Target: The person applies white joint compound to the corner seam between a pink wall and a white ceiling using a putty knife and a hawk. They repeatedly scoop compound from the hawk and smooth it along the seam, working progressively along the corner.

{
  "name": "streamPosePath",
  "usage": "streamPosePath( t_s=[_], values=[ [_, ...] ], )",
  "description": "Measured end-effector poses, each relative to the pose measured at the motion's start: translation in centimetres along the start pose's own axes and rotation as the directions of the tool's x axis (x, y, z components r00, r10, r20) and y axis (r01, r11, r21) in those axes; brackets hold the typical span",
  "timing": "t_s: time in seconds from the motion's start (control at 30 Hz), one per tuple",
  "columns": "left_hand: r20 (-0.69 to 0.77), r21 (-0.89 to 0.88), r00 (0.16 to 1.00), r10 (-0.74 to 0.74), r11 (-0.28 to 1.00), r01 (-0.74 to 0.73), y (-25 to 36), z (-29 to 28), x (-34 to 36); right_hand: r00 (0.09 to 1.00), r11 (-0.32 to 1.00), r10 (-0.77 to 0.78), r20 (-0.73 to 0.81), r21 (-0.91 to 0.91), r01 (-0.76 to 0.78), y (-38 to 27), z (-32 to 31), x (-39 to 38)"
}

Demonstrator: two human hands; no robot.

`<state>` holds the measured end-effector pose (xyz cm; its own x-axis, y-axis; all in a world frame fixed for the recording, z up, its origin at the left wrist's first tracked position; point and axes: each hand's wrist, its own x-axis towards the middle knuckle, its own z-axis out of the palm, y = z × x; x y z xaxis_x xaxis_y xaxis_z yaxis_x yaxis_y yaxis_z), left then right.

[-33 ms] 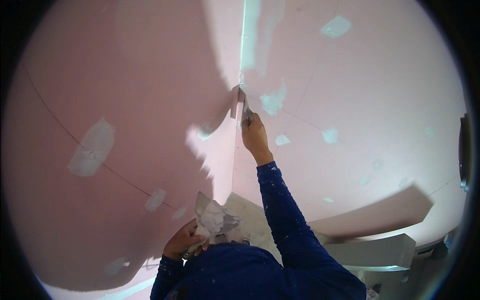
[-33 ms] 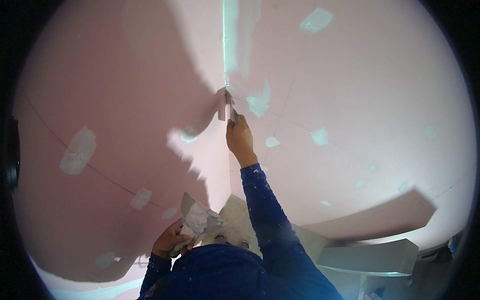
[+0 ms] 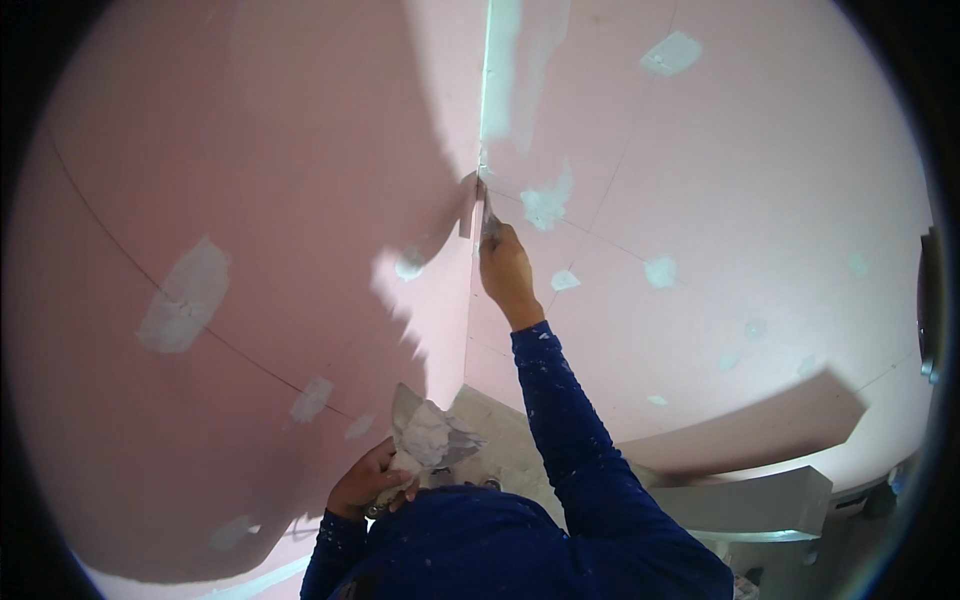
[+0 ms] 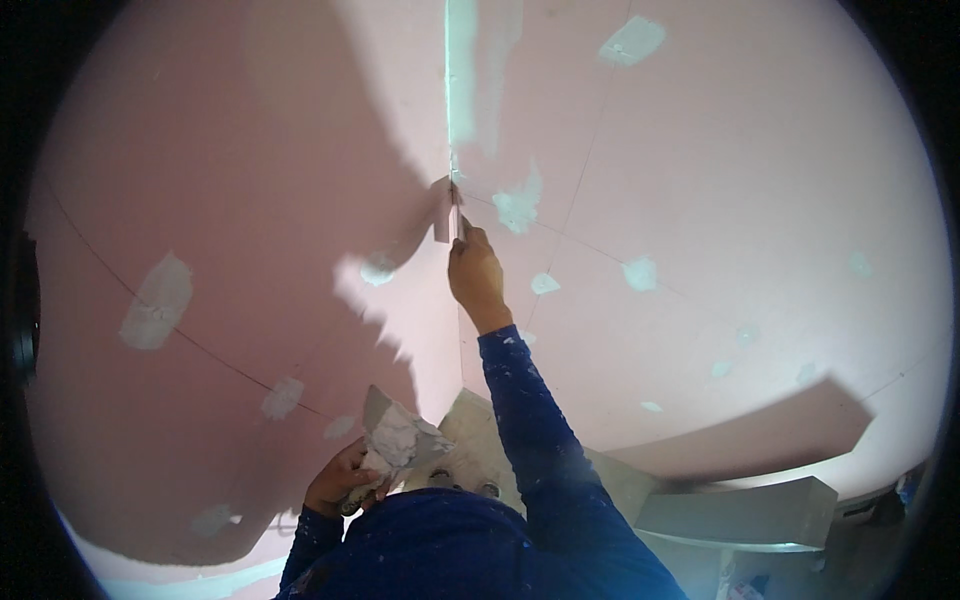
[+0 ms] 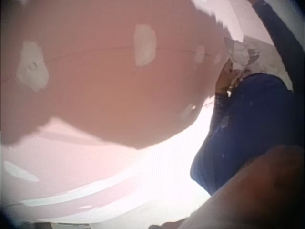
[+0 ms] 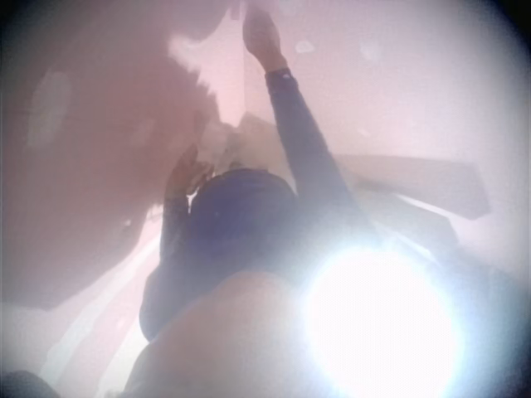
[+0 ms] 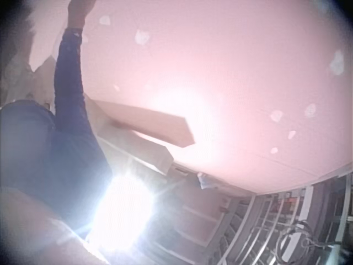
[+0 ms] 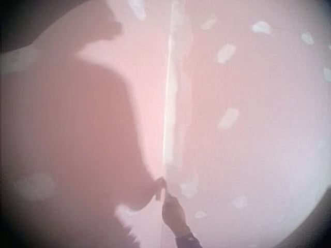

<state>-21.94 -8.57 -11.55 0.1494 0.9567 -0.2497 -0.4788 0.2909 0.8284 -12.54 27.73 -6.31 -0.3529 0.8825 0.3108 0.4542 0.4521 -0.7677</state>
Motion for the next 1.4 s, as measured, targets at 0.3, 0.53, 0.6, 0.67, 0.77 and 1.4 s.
streamPosePath(
  t_s=[0.3, 0.53, 0.6, 0.67, 0.77, 1.4],
  values=[
    [-0.004, -0.003, 1.0, -0.01, 1.0, 0.01, -0.6, -0.4, 0.4, 0.984, 0.974, -0.177, -0.018, -0.148, 0.173, -2.8, 3.1, 1.7],
    [-0.034, -0.006, 0.999, 0.018, 1.0, -0.018, -0.8, -0.6, 0.2, 0.967, 0.955, -0.246, -0.063, -0.184, 0.231, -1.2, 3.6, 3.1],
    [-0.048, 0.006, 0.999, -0.003, 1.0, 0.004, -1.0, -0.7, 0.1, 0.98, 0.967, -0.195, -0.028, -0.17, 0.187, -0.5, 3.2, 2.9],
    [-0.039, 0.012, 0.999, -0.006, 1.0, 0.007, -1.1, -0.9, 0.2, 0.97, 0.956, -0.243, -0.022, -0.174, 0.235, 0.1, 2.8, 3.0],
    [-0.006, 0.012, 1.0, 0.003, 1.0, -0.003, -0.9, -0.9, 0.2, 0.956, 0.936, -0.294, -0.007, -0.207, 0.286, 0.2, 3.2, 2.6],
    [0.049, 0.003, 0.999, -0.005, 1.0, 0.005, 0.2, -0.4, 0.4, 0.974, 0.967, -0.223, -0.042, -0.132, 0.216, -2.7, 3.2, 1.7]
  ],
)
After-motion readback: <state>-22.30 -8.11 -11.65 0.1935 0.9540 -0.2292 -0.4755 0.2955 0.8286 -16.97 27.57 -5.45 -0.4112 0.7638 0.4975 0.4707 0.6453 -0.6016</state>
